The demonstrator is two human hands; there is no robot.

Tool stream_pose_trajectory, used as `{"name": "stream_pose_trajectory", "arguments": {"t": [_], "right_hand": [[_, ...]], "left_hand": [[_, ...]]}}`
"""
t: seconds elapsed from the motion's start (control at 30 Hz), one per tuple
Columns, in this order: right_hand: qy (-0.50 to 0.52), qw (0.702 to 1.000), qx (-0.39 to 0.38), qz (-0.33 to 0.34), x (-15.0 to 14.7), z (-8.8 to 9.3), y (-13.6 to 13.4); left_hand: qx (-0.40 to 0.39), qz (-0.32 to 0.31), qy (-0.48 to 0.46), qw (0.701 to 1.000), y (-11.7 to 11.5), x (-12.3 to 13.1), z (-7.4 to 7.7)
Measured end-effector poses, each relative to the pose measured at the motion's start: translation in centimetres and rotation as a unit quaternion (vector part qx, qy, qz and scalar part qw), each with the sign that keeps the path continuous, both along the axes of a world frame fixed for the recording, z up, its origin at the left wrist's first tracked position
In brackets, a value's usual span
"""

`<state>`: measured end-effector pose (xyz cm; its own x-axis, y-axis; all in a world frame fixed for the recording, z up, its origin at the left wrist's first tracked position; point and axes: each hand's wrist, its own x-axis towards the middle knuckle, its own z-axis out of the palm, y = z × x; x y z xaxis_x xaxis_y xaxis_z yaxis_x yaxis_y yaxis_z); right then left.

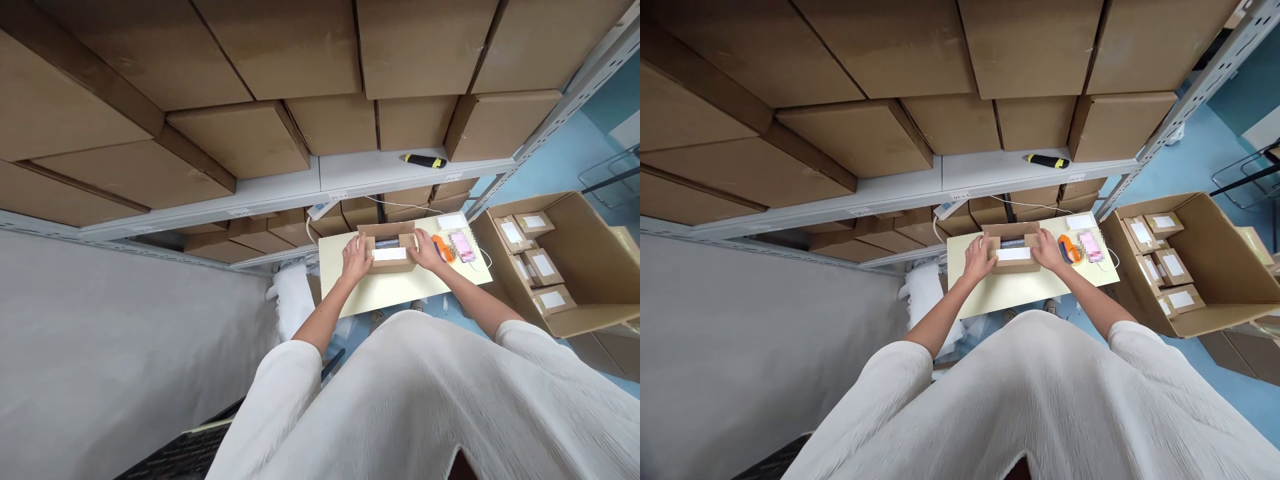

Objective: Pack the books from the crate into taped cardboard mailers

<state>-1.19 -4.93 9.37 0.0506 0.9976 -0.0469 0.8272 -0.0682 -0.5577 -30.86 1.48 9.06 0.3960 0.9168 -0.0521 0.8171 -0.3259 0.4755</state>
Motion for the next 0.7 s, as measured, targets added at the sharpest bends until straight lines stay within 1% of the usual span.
{"name": "stream_pose_trajectory", "arguments": {"t": [0.1, 0.2, 0.27, 0.33, 0.43, 0.53, 0.6, 0.7], "right_hand": [[-0.012, 0.999, 0.004, -0.033, -0.1, 0.1, 1.5], [0.003, 1.000, 0.000, -0.016, -0.1, 0.3, 2.7], [0.010, 1.000, 0.003, -0.006, -0.1, 0.2, 2.8], [0.004, 1.000, 0.007, -0.002, -0.2, -0.1, 2.2], [-0.027, 1.000, 0.001, 0.011, -0.6, -1.1, 0.1], [-0.048, 0.998, -0.040, 0.005, -1.2, -2.7, -2.5], [-0.040, 0.997, -0.072, -0.002, -1.6, -3.8, -3.7], [-0.025, 0.996, -0.086, 0.007, -1.7, -4.9, -3.9]], "left_hand": [[0.031, 0.008, 0.016, 0.999, -0.4, 0.5, -0.1], [0.030, 0.004, 0.015, 0.999, -0.4, 0.5, -0.2], [0.030, 0.002, 0.004, 1.000, -0.3, 0.4, -0.3], [0.030, -0.002, -0.004, 1.000, -0.3, 0.2, -0.5], [0.025, -0.004, -0.007, 1.000, -0.6, 0.0, -1.0], [-0.009, -0.005, 0.003, 1.000, -1.3, -0.2, -1.9], [-0.042, -0.007, 0.017, 0.999, -1.7, -0.3, -2.5], [-0.059, -0.002, 0.030, 0.998, -2.3, -0.3, -3.3]]}}
